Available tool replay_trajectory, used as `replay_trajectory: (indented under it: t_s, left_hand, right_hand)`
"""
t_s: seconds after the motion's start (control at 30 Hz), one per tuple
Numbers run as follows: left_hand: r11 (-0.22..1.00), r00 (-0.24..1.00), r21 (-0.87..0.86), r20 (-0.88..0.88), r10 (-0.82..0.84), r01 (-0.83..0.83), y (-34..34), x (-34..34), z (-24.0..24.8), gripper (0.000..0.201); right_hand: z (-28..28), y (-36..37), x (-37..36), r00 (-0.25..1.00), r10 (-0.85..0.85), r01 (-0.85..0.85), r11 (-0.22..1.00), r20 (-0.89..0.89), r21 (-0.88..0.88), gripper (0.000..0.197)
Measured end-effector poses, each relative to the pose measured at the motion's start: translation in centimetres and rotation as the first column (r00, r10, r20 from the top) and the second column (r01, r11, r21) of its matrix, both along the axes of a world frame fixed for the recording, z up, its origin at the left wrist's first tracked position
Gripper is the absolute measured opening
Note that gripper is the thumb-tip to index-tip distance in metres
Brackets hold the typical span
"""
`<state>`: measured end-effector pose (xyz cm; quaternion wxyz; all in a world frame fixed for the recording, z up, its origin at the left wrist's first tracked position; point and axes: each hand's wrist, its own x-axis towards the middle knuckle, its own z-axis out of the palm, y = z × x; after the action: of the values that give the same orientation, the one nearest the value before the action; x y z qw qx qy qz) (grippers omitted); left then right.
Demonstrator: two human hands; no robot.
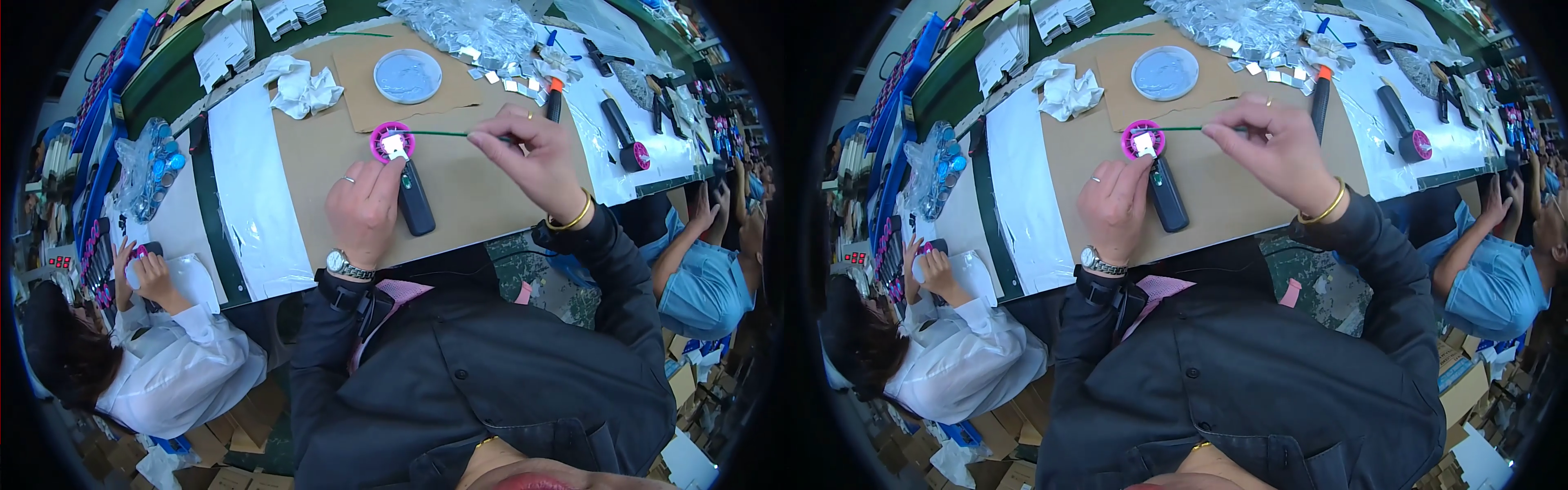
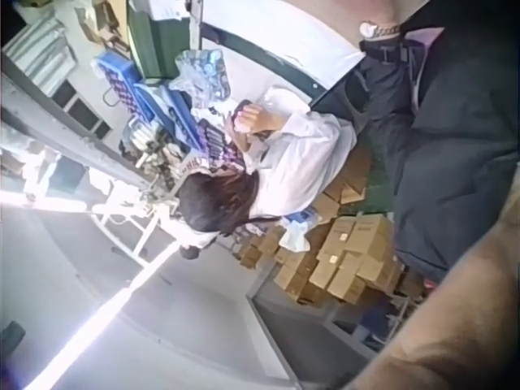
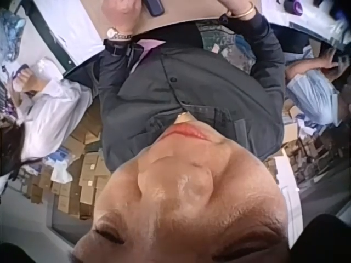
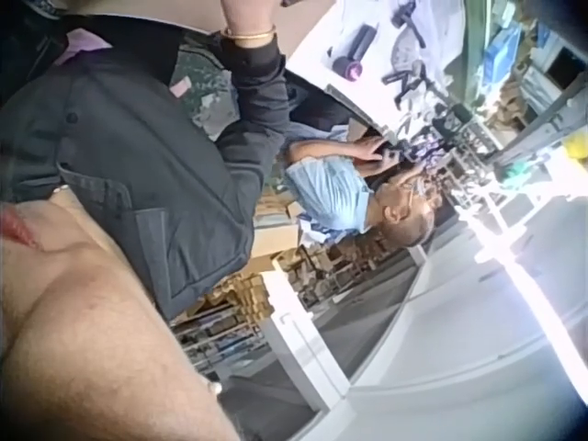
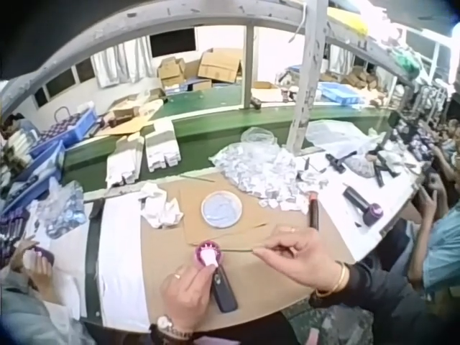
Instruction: The person wipes a cloth over a hair dryer, applies glue to it with a stick, and presses a small square piece onto the glue. After wiping the hair dryer again, the person repeats the process on a second hair dryer.
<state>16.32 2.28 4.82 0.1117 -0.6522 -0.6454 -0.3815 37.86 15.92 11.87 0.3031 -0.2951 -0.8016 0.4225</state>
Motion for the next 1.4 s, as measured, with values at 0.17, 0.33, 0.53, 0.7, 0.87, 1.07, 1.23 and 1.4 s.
replay_trajectory:
  t_s: [0.17,0.33,0.53,0.7,0.87,1.07,1.23,1.4]
  left_hand:
    - [0.999,1.0,0.042,-0.012,-0.027,0.027,0.2,-0.4,-0.5,0.026]
    - [1.0,1.0,0.02,0.023,-0.017,0.017,0.0,-0.3,-0.1,0.018]
    - [0.999,0.999,0.024,0.009,-0.033,0.033,0.0,-0.7,-0.5,0.022]
    - [0.999,0.999,0.034,-0.008,-0.038,0.039,0.2,-0.8,-0.6,0.025]
    - [0.998,0.999,0.038,0.022,-0.041,0.04,0.1,-0.6,0.1,0.021]
    - [0.997,0.998,0.048,0.004,-0.061,0.06,-0.1,-0.9,0.2,0.021]
    - [0.995,0.998,0.072,0.003,-0.069,0.069,-0.1,-1.5,-0.7,0.023]
    - [0.991,0.997,0.11,0.01,-0.077,0.076,0.2,-1.8,-1.0,0.022]
  right_hand:
    - [-0.7,0.2,-0.6,0.98,0.183,-0.191,0.739,0.08,0.646,0.02]
    - [-0.6,0.6,-1.1,0.955,0.253,-0.275,0.567,0.154,0.776,0.03]
    - [-0.5,0.8,-1.3,0.908,0.271,-0.406,0.381,0.319,0.831,0.039]
    - [0.5,1.3,-1.1,0.885,0.28,-0.454,0.348,0.371,0.82,0.042]
    - [0.8,1.3,-1.5,0.893,0.298,-0.435,0.383,0.337,0.815,0.04]
    - [0.1,1.5,-1.1,0.947,0.27,-0.3,0.557,0.172,0.775,0.034]
    - [-0.4,1.5,-0.6,0.962,0.265,-0.236,0.7,0.062,0.674,0.03]
    - [-0.3,1.5,-0.1,0.961,0.268,-0.251,0.739,0.069,0.625,0.028]
